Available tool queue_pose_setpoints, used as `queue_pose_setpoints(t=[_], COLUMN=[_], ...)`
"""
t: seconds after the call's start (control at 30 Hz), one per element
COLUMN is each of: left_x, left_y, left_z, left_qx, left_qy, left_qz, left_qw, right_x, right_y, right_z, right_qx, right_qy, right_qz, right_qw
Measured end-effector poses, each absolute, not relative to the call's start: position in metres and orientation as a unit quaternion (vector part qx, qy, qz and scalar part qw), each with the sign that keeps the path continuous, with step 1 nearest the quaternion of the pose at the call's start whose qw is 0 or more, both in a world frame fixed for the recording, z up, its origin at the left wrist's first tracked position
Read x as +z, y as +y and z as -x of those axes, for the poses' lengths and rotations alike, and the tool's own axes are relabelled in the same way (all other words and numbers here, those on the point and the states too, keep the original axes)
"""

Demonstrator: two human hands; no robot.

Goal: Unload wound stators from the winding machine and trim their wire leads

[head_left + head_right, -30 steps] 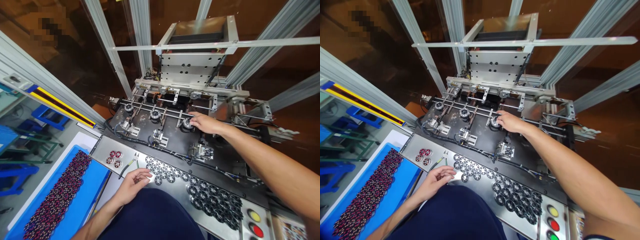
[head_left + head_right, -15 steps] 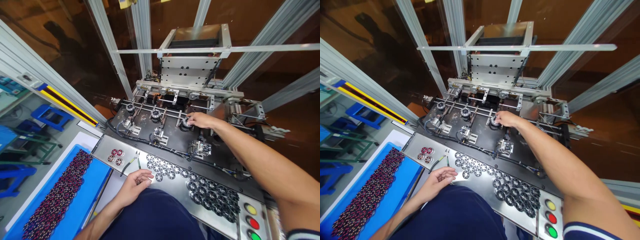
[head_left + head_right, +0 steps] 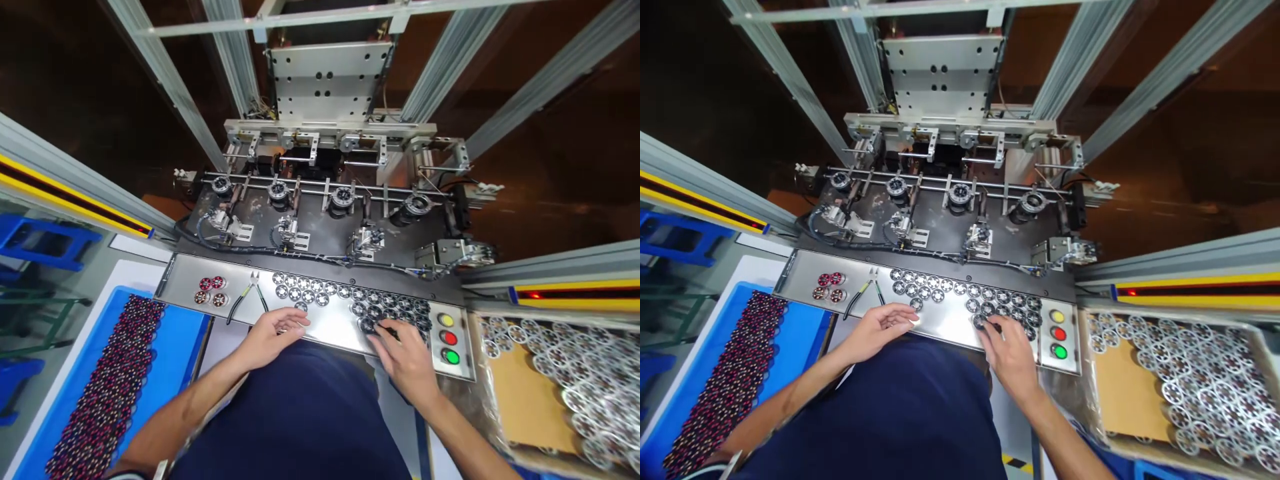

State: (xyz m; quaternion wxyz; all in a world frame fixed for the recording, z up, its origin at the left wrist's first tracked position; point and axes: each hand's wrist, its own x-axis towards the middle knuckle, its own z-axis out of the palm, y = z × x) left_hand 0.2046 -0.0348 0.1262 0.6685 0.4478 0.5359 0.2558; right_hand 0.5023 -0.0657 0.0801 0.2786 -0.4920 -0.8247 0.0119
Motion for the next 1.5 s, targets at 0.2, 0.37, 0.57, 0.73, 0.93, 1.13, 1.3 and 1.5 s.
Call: queue_pose_setpoints(t=[0.2,0.37,0.57,0.73,0.93,1.13,1.3,1.5], left_x=[0.129,0.126,0.121,0.120,0.116,0.129,0.147,0.154], left_y=[-0.034,-0.041,-0.048,-0.051,-0.043,-0.031,-0.029,-0.032], left_z=[-0.216,-0.212,-0.208,-0.201,-0.207,-0.231,-0.233,-0.235], left_qx=[0.239,0.247,0.266,0.285,0.310,0.341,0.381,0.408], left_qy=[0.516,0.527,0.531,0.539,0.518,0.420,0.325,0.354], left_qz=[-0.474,-0.465,-0.458,-0.429,-0.373,-0.297,-0.227,-0.236], left_qw=[0.673,0.667,0.661,0.667,0.704,0.787,0.835,0.808], right_x=[0.047,0.050,0.051,0.043,0.069,0.137,0.162,0.170], right_y=[-0.082,-0.072,-0.050,-0.046,-0.038,-0.039,-0.033,-0.029], right_z=[-0.490,-0.491,-0.471,-0.444,-0.433,-0.415,-0.411,-0.408], right_qx=[0.009,0.020,0.022,0.053,0.126,0.197,0.209,0.176], right_qy=[-0.816,-0.832,-0.820,-0.823,-0.815,-0.781,-0.781,-0.793], right_qz=[0.531,0.515,0.542,0.530,0.476,0.408,0.365,0.358], right_qw=[0.227,0.202,0.183,0.198,0.305,0.430,0.461,0.461])
